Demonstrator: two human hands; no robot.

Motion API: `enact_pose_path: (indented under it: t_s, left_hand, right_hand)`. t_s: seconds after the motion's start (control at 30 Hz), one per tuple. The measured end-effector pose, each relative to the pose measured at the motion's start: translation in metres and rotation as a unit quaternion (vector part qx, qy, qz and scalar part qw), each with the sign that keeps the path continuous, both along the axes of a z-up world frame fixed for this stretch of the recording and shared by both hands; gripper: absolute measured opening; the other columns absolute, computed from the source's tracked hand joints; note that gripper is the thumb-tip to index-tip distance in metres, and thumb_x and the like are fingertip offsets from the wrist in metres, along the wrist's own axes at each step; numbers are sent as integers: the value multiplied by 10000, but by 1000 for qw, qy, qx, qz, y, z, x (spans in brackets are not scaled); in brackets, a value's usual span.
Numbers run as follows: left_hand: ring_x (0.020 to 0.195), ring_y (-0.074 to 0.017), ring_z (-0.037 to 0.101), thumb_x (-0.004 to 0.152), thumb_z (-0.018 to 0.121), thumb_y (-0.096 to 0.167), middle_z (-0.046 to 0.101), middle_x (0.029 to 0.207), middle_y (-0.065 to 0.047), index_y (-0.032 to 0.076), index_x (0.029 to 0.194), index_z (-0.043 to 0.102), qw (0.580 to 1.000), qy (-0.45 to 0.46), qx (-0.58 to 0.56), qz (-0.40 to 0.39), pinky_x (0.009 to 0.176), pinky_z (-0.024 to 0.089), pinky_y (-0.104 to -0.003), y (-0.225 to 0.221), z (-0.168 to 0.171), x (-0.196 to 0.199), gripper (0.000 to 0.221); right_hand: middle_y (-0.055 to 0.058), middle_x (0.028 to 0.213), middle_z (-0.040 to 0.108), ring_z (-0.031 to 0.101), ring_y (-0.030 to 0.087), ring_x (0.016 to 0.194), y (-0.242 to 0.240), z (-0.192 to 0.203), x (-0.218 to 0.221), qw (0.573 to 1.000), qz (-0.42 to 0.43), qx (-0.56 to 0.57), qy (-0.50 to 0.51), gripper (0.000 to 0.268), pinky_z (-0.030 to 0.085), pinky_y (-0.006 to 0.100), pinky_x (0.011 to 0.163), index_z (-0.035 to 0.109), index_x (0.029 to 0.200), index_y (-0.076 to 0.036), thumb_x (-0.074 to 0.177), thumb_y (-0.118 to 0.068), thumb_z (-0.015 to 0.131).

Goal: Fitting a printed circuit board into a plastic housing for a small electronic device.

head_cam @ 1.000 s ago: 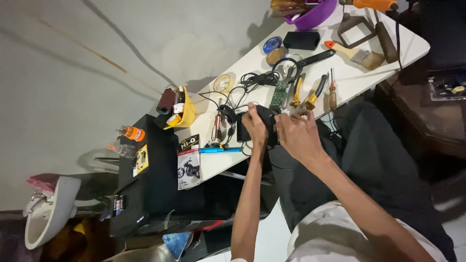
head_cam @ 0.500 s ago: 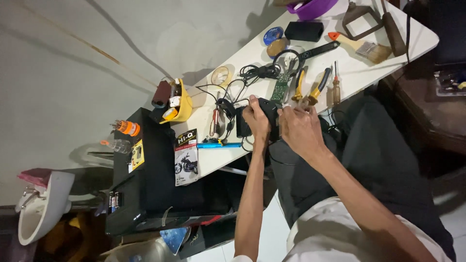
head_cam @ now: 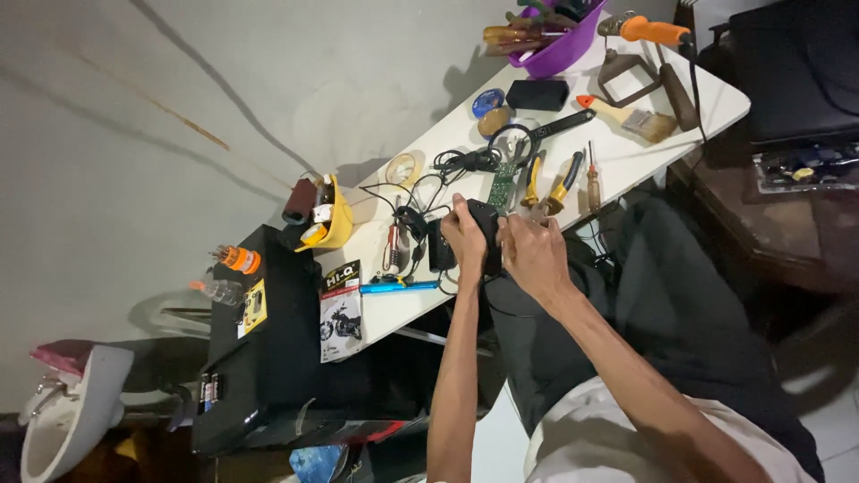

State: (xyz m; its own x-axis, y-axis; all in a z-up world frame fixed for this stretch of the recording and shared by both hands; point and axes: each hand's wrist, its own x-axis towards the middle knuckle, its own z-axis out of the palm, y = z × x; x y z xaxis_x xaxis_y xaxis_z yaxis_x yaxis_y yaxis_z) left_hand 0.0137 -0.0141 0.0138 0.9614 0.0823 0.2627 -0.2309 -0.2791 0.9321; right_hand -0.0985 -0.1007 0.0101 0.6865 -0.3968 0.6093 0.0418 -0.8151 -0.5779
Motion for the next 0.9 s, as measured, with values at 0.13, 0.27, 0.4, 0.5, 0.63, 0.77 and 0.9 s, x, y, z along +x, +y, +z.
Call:
enact_pose_path:
  t_s: [0.13,0.27,0.4,0.5,0.63,0.77,0.9]
  left_hand:
    - [600,-190,423,1040,518,451,420,514,-33,120,540,484,1000,-3,6,-1,632,358,-383,0,-6,7,601]
    - [513,-155,333,1054,479,449,339,485,7,145,529,424,1000,4,-3,-8,585,325,-344,-6,13,-11,610]
    - [463,-97,297,1087,445,445,323,452,32,182,532,402,1000,-5,-12,-20,550,300,-295,-2,6,-8,615]
    - [514,-147,299,1064,472,408,291,477,7,155,536,360,1000,-8,-1,-15,582,290,-349,-5,20,-12,596]
    - [554,-192,331,1017,502,452,248,531,-10,119,522,369,1000,2,12,4,599,325,-377,-7,21,-17,611]
    - [515,-108,311,1055,448,512,310,483,25,173,545,394,1000,-2,4,-10,577,305,-321,-8,17,-18,615]
    - [497,-99,268,1062,439,521,261,477,39,193,547,388,999,-23,-11,-30,583,277,-315,-13,29,-23,613]
  right_hand:
    - [47,499,554,645,269,507,-17,-1,8,998,-16,-59,-3,251,507,448,773,513,784,-234,1006,-315,597]
    - [52,599,632,718,273,668,-32,27,-6,993,7,-111,32,193,504,484,896,561,765,-179,945,-219,618]
    - [68,867,699,731,291,890,-35,40,-11,990,12,-130,45,155,491,500,852,657,866,-170,956,-294,632]
    - [93,907,701,740,327,923,-35,25,-4,994,44,-83,50,147,508,486,838,661,900,-142,988,-251,618]
    - [156,871,608,663,430,795,-31,27,-6,996,79,-25,31,130,487,490,744,608,914,-73,1024,-141,595]
    - [115,749,455,437,341,531,-26,21,-3,993,122,8,7,232,416,393,580,540,891,-35,1118,-83,529]
    - [185,675,406,342,358,513,-18,19,2,980,150,129,-31,291,316,438,511,471,857,99,1137,43,528]
